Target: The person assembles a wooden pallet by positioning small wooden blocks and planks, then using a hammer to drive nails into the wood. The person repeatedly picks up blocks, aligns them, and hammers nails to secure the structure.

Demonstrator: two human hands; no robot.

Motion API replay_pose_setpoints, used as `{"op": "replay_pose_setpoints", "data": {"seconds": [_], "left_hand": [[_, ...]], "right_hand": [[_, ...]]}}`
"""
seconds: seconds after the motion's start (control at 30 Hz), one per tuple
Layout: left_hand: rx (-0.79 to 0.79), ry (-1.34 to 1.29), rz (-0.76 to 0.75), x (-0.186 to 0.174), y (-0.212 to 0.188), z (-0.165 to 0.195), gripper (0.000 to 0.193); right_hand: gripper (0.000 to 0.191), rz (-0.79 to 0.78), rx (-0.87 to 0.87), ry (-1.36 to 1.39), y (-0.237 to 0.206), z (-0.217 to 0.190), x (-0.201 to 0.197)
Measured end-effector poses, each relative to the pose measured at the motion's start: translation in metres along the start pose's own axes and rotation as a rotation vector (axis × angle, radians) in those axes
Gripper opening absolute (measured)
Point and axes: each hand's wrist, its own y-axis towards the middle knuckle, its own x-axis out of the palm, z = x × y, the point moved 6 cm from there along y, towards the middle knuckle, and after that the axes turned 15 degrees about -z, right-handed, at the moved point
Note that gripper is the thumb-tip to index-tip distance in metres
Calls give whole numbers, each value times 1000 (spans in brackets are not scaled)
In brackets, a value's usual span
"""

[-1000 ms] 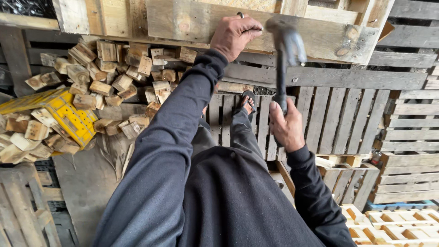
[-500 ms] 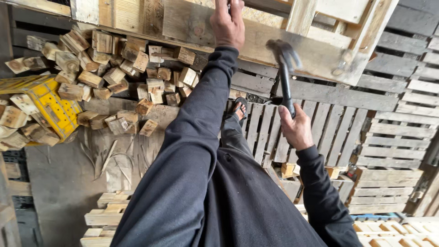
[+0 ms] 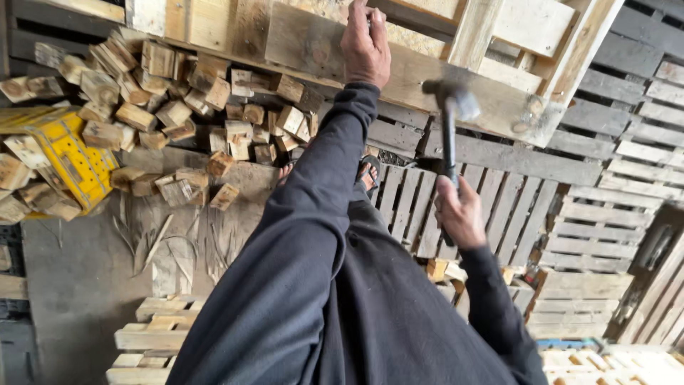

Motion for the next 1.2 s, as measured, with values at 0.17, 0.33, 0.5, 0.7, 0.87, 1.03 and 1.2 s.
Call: {"op": "replay_pose_setpoints", "data": {"seconds": [0.17,0.33,0.5,0.7,0.87,1.03,1.2], "left_hand": [[-43,28,-36,0,2,-2,37],[-29,-28,-45,0,3,-9,35],[-28,42,-44,1,0,-6,34],[-30,17,-37,-1,3,3,25],[-3,-37,-34,-4,5,7,32],[36,139,4,-7,8,13,32],[-96,-75,-105,-4,20,10,34]], "right_hand": [[36,395,-918,60,-72,-67,-105],[36,405,-1387,352,-69,-87,-97],[38,-51,-16,187,11,17,19],[34,131,-577,500,-19,6,-7],[36,88,-396,247,23,25,44],[42,143,-119,249,13,47,67],[51,112,-70,197,11,24,94]]}}
